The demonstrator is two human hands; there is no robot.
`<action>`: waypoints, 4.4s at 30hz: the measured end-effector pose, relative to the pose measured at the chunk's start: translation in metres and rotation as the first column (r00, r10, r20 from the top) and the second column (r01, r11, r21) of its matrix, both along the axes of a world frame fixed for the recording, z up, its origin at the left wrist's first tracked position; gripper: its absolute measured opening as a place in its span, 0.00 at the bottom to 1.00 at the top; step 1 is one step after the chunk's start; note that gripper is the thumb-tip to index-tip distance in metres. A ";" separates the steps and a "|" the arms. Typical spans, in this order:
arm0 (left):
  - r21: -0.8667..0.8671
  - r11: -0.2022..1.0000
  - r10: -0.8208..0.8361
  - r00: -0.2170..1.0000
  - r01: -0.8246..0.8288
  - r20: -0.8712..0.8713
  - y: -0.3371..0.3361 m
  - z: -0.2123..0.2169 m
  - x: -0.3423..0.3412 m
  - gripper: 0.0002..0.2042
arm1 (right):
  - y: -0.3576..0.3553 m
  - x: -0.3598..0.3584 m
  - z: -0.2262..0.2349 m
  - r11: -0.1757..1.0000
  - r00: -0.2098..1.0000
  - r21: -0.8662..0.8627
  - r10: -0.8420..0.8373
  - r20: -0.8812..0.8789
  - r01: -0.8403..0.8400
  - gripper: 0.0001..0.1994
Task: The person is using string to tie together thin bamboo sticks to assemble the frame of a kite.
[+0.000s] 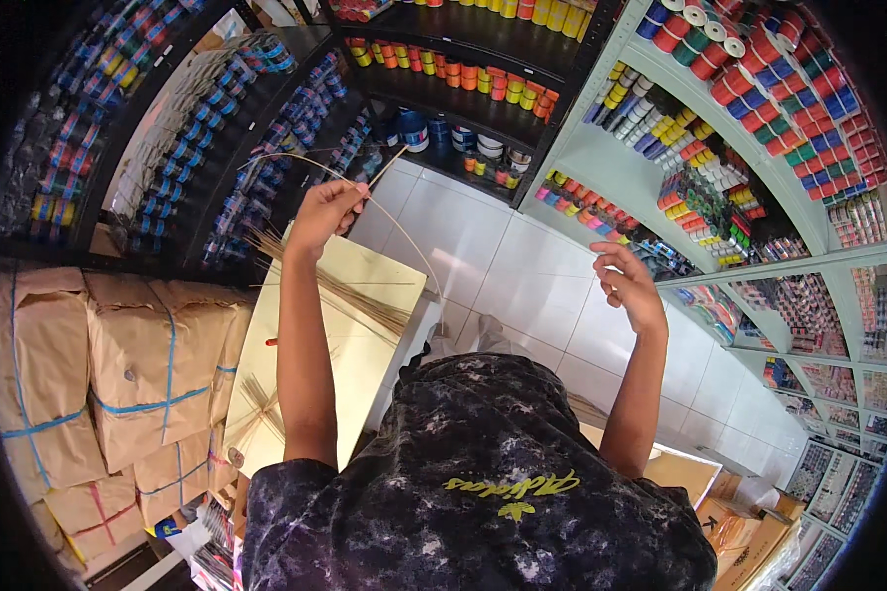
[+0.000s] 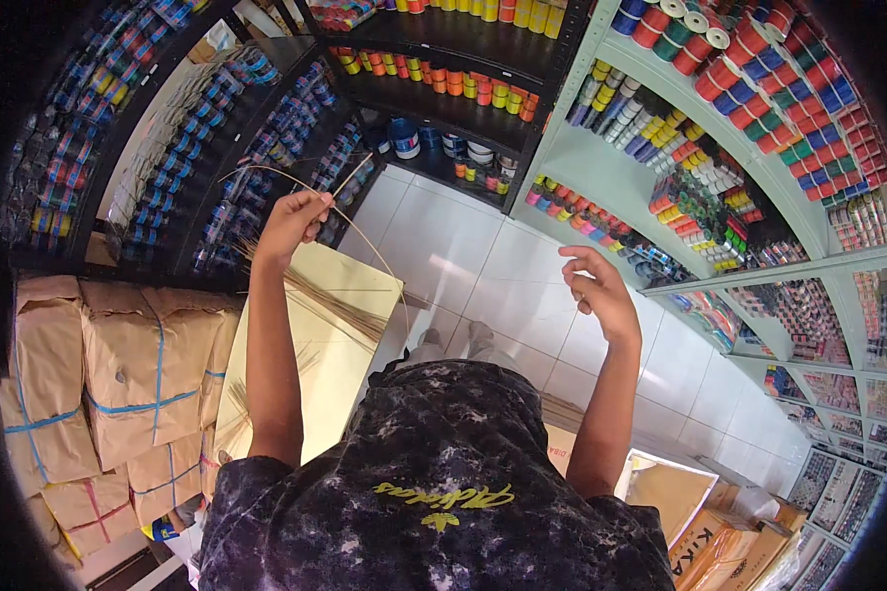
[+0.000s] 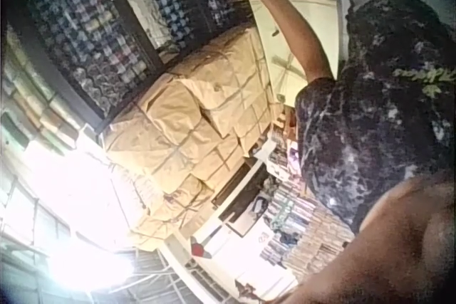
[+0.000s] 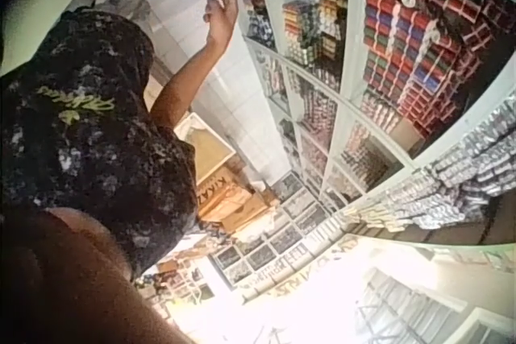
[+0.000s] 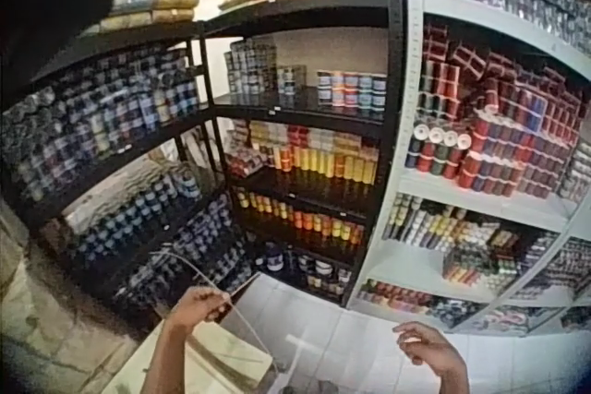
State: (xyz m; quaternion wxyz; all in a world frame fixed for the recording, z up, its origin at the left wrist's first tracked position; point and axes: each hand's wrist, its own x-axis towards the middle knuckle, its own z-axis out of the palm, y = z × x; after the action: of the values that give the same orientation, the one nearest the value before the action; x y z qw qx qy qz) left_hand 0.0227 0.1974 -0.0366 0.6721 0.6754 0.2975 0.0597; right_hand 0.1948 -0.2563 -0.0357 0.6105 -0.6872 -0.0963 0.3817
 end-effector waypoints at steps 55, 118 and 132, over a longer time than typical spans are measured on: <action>-0.004 0.999 -0.032 0.998 0.032 -0.050 -0.026 -0.009 0.026 0.11 | 0.067 -0.074 -0.067 0.888 0.888 0.031 0.456 0.062 -0.458 0.05; -0.068 0.980 -0.198 0.955 0.188 -0.220 -0.044 -0.034 0.037 0.12 | 0.089 -0.096 -0.086 0.751 0.751 0.196 0.654 -0.092 -0.631 0.23; -0.050 0.995 -0.091 0.969 0.082 -0.229 -0.027 -0.029 0.032 0.11 | 0.090 -0.095 -0.076 0.854 0.845 0.028 0.509 0.163 -0.519 0.05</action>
State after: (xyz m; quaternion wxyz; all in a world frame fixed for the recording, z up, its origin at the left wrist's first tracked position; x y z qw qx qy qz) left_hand 0.0543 0.1703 -0.0656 0.6484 0.6763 0.3452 -0.0547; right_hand 0.0998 -0.1665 -0.1119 0.5011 -0.6408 -0.3359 0.4748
